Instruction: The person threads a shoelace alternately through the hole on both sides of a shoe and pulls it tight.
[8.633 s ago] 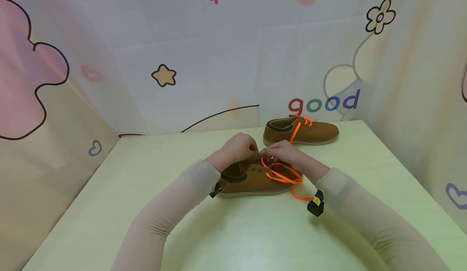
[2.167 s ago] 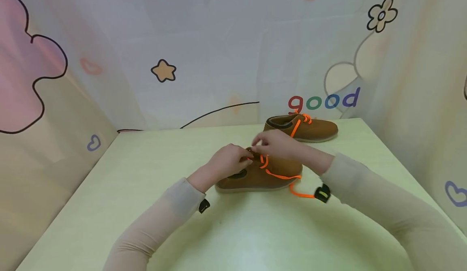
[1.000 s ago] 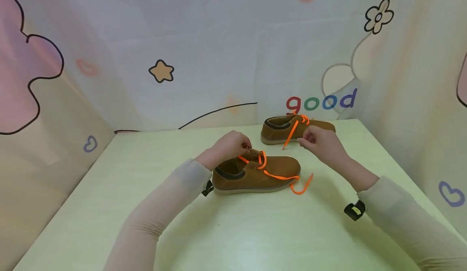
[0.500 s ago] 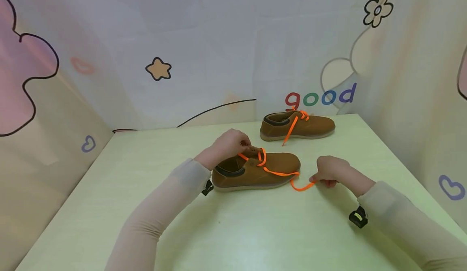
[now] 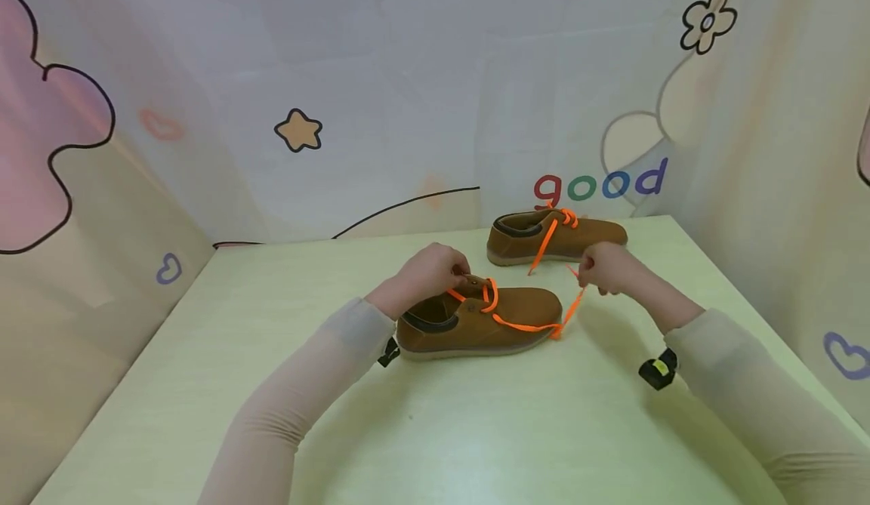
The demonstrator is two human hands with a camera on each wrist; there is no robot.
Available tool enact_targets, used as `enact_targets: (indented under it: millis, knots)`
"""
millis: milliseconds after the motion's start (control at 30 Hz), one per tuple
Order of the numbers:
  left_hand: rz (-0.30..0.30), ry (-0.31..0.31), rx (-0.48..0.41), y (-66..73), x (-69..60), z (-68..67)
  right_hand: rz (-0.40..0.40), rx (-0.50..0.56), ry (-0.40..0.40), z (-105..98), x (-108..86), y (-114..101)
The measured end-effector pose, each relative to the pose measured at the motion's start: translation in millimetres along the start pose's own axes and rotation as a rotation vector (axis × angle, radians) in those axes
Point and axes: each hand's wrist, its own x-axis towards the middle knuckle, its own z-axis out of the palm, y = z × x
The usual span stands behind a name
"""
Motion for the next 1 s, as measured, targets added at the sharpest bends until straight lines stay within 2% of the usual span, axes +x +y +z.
enact_targets:
  millis: [133, 267, 367, 500, 633, 833, 1000]
  knots:
    - [0.008, 0.019, 0.007, -0.6, -1.1, 0.2, -0.052, 0.105, 0.04, -13.5, 16.3, -29.2]
    - [0.008, 0.031, 0.007, -0.9, -1.1, 2.0, -0.11, 0.152, 0.04, -9.3, 34.0, -55.0]
    - [0.002, 0.036, 0.009, -0.9, -0.5, 3.1, -0.178, 0.081, 0.027, 3.3, 48.1, -67.7]
    - [0.0, 0.039, 0.007, -0.7, 0.2, 3.8, -0.259, -0.042, -0.031, 24.7, 62.3, -77.9]
    - [0.009, 0.044, 0.003, -1.1, 0.0, 2.8, -0.355, -0.101, -0.053, 40.5, 70.5, -85.0]
    - [0.035, 0.065, -0.008, -2.1, 0.3, 4.0, -0.489, -0.155, -0.036, 49.8, 77.1, -87.1]
    - [0.004, 0.083, 0.001, -2.5, 0.2, 6.5, -0.549, -0.164, -0.063, 52.2, 78.5, -87.1]
